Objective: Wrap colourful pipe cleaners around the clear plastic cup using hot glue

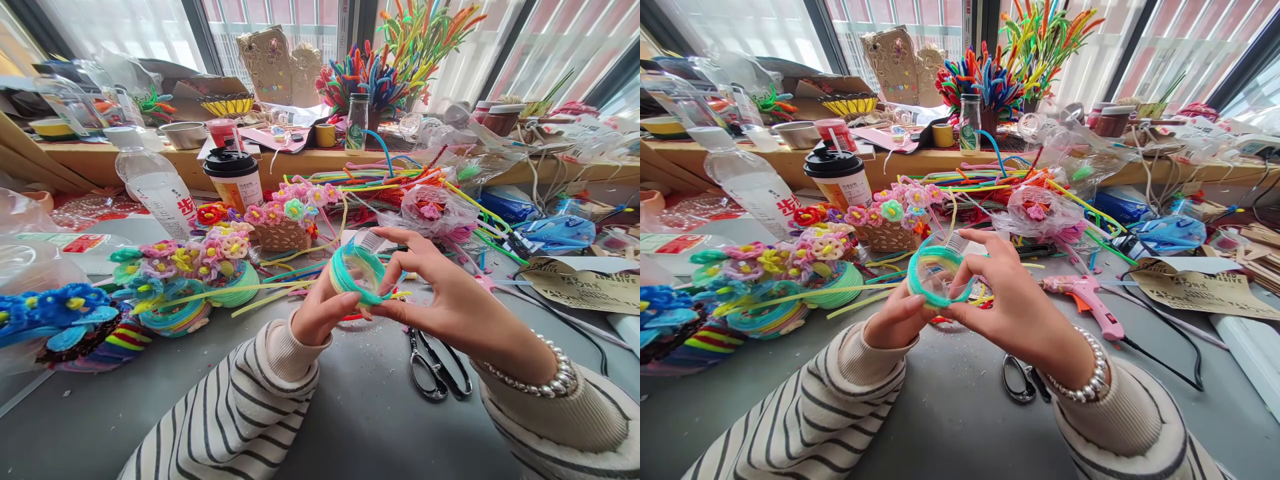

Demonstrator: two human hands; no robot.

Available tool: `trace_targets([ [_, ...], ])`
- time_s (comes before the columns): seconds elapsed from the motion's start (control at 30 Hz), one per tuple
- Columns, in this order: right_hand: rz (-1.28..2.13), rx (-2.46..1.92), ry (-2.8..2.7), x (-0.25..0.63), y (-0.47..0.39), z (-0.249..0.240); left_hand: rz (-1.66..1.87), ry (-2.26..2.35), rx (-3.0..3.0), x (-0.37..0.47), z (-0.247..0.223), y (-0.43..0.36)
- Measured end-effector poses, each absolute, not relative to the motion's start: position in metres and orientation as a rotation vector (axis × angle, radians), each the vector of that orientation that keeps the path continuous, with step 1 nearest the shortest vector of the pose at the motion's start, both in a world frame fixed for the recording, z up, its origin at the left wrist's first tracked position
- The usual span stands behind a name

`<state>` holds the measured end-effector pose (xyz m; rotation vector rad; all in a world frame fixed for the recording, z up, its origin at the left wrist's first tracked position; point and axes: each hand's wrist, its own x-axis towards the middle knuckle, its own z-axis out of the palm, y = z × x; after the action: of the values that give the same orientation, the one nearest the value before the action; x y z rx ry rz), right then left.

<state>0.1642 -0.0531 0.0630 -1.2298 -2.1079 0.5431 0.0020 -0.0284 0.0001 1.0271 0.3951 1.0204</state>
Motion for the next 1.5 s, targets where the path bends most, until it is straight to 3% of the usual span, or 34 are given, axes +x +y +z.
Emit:
trace_targets([
  [1.5, 0.624, -1.222, -2.091, 0.166, -0.059, 0.070, 1.022, 0.395, 1.121, -0.004, -0.010, -0.027],
])
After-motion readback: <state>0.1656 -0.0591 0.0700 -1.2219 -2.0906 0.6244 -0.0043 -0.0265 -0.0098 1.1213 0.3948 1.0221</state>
